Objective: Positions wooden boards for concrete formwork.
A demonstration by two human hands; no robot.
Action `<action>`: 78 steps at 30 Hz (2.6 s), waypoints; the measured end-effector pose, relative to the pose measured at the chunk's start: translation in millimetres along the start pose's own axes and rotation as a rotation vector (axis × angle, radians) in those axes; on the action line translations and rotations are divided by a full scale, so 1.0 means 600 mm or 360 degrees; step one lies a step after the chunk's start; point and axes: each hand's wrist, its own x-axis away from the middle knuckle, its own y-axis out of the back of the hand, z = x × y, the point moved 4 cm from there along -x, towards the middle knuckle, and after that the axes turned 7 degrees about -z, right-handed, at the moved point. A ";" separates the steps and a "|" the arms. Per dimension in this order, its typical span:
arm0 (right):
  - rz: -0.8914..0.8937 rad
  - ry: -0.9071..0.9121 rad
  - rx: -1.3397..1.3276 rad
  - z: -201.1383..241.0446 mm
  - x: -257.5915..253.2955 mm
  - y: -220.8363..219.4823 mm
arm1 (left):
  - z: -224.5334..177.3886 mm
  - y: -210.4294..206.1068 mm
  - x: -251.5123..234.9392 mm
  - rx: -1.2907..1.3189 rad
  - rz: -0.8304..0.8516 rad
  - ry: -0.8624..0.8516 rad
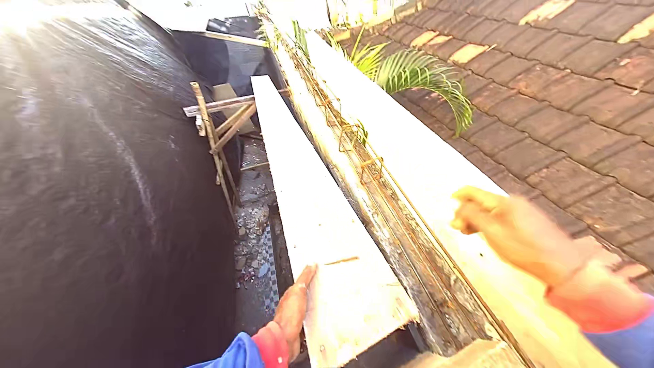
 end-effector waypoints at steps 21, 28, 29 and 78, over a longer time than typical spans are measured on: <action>0.1129 -0.0482 -0.0269 0.151 0.030 -0.194 | -0.165 0.098 0.121 0.0286 0.0139 -0.0293; 0.1061 -0.0604 -0.0892 0.177 0.053 -0.193 | -0.179 0.119 0.142 0.0328 0.0124 -0.0276; 0.1060 -0.0593 -0.0899 0.183 0.055 -0.189 | -0.181 0.124 0.149 0.0339 0.0117 -0.0267; 0.0937 -0.0195 -0.0496 0.241 0.235 -0.073 | -0.084 0.197 0.363 0.0228 0.0080 -0.0299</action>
